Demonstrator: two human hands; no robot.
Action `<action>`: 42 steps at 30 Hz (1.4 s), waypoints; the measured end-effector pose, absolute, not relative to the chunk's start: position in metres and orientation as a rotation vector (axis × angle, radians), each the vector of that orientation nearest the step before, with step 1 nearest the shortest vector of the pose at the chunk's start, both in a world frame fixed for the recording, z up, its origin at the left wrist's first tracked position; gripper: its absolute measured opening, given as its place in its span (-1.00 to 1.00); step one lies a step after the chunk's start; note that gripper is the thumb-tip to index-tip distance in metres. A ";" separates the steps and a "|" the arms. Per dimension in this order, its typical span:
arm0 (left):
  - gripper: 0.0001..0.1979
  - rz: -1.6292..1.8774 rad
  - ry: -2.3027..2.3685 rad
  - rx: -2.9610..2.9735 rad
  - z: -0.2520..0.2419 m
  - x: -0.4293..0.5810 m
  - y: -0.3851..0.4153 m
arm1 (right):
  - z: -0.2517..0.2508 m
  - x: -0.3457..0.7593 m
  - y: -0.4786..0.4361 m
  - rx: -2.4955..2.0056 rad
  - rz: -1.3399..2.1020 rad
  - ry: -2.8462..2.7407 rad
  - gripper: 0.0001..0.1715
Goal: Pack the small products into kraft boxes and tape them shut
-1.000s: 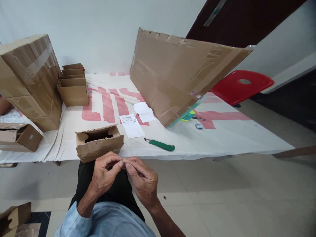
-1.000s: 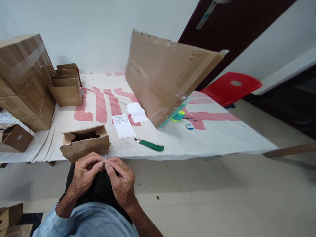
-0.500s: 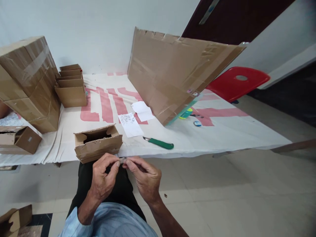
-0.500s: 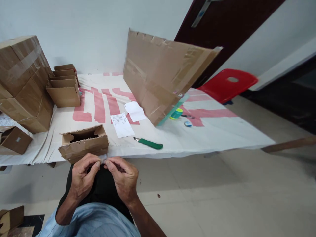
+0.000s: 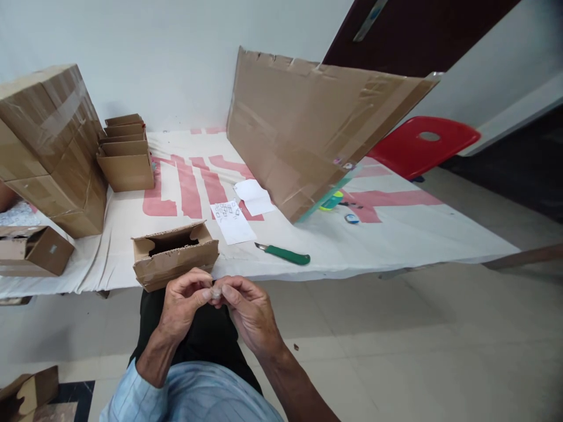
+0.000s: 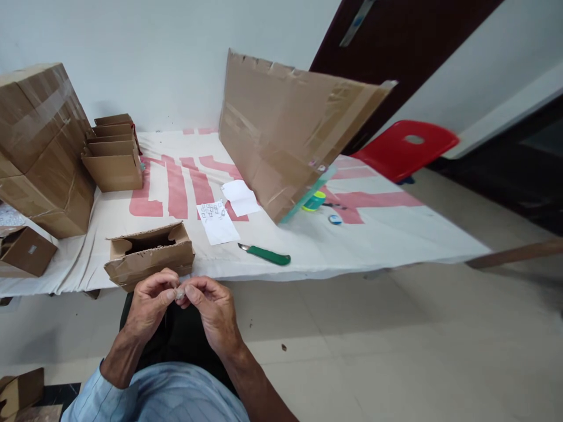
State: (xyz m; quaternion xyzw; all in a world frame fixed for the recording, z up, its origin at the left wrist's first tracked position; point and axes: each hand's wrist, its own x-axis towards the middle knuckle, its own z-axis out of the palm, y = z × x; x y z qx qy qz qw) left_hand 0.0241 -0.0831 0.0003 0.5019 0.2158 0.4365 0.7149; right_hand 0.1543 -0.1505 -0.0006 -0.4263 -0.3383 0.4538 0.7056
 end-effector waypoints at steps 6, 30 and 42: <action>-0.80 1.048 0.700 1.403 0.019 0.024 -0.095 | -0.004 0.154 -0.149 -0.969 0.880 -0.757 -0.72; -0.65 0.778 0.962 1.298 -0.019 0.006 -0.082 | -0.031 0.140 -0.154 -0.914 1.194 -0.421 -0.57; -0.81 0.585 0.661 1.306 -0.039 0.031 -0.069 | -0.066 0.164 -0.160 -0.784 1.411 -0.253 -0.32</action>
